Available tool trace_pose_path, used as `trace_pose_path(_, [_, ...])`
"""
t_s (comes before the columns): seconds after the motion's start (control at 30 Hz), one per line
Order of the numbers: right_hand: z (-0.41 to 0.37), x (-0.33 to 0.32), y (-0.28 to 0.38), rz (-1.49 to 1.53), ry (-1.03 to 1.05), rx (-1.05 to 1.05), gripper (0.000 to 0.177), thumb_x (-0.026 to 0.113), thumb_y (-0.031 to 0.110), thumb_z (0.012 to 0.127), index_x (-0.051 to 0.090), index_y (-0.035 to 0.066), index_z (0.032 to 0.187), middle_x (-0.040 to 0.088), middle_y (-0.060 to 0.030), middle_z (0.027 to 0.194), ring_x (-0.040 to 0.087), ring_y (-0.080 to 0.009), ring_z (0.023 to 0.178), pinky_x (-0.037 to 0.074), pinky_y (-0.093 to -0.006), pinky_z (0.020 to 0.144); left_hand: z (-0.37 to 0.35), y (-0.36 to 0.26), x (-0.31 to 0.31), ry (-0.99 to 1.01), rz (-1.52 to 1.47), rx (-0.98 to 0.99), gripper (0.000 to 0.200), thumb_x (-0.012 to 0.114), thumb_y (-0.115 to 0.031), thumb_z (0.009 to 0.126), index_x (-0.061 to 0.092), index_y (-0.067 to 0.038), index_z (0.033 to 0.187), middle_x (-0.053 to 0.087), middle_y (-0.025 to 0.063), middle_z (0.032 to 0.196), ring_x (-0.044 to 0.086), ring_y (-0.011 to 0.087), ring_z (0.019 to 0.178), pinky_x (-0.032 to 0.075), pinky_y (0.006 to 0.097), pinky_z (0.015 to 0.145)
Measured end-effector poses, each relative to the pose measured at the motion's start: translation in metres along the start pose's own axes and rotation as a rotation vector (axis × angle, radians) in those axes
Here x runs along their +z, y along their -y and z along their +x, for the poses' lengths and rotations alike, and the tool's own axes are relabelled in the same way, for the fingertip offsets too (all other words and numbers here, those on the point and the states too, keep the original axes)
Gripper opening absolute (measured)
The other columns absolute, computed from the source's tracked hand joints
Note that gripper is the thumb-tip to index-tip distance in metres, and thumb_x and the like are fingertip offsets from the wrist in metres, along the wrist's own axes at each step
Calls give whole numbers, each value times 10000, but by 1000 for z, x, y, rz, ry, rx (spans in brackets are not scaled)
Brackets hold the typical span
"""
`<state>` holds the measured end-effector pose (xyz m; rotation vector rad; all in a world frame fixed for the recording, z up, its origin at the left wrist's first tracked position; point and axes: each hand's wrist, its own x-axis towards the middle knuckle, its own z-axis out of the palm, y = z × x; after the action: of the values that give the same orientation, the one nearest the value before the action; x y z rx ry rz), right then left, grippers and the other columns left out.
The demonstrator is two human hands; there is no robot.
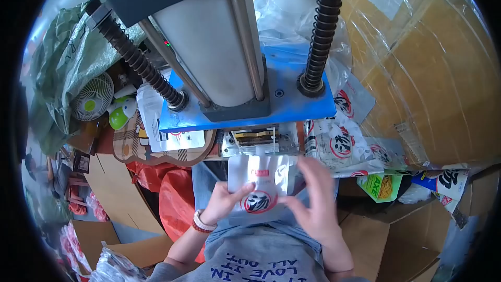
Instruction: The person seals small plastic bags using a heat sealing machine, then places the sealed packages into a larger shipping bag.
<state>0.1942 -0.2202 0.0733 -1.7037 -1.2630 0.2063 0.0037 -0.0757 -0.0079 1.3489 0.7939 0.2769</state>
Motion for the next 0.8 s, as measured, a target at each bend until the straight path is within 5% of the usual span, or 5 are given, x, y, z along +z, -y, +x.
trace_pose_path(0.33, [50, 4, -123, -639, 44, 136, 405, 551, 9, 860, 508, 15, 1262, 539, -223, 1248, 499, -423, 1141, 406, -491, 970, 51, -23, 2, -121, -418, 78, 210, 686, -161, 926, 692, -26, 1087, 684, 11, 1017, 578, 53, 913, 473, 238, 771])
trace_pose_path(0.4, [48, 8, -110, -523, 55, 245, 397, 562, -13, 849, 527, 14, 1244, 574, -222, 1198, 547, -429, 1078, 448, -474, 919, 50, -26, -22, 28, -207, -90, 363, 707, -259, 916, 648, 9, 1154, 688, 35, 1023, 597, 100, 952, 479, 275, 840])
trace_pose_path(0.5, [36, 0, -119, -389, -21, 249, 357, 582, -11, 860, 554, 16, 1215, 608, -229, 1145, 580, -440, 997, 475, -450, 879, 40, -26, -67, -309, 162, 303, 649, 720, -425, 868, 541, 41, 1283, 643, 201, 1198, 617, 245, 1104, 465, 352, 968])
trace_pose_path(0.6, [22, -3, -121, -345, -169, 237, 307, 603, -5, 884, 577, 12, 1189, 656, -171, 1068, 624, -327, 904, 483, -351, 849, 24, -14, -121, -698, 1470, 246, 897, 722, -553, 771, 386, -98, 1467, 450, 175, 1463, 412, 351, 1361, 336, 495, 1094])
trace_pose_path(0.8, [8, -10, -45, 164, -491, -15, 339, 735, 27, 797, 627, 19, 1118, 595, -101, 1002, 545, -199, 850, 428, -270, 733, -22, 8, -118, -666, 915, 405, 208, 651, 17, 815, 741, -39, 994, 745, 84, 940, 722, 270, 874, 553, 297, 761])
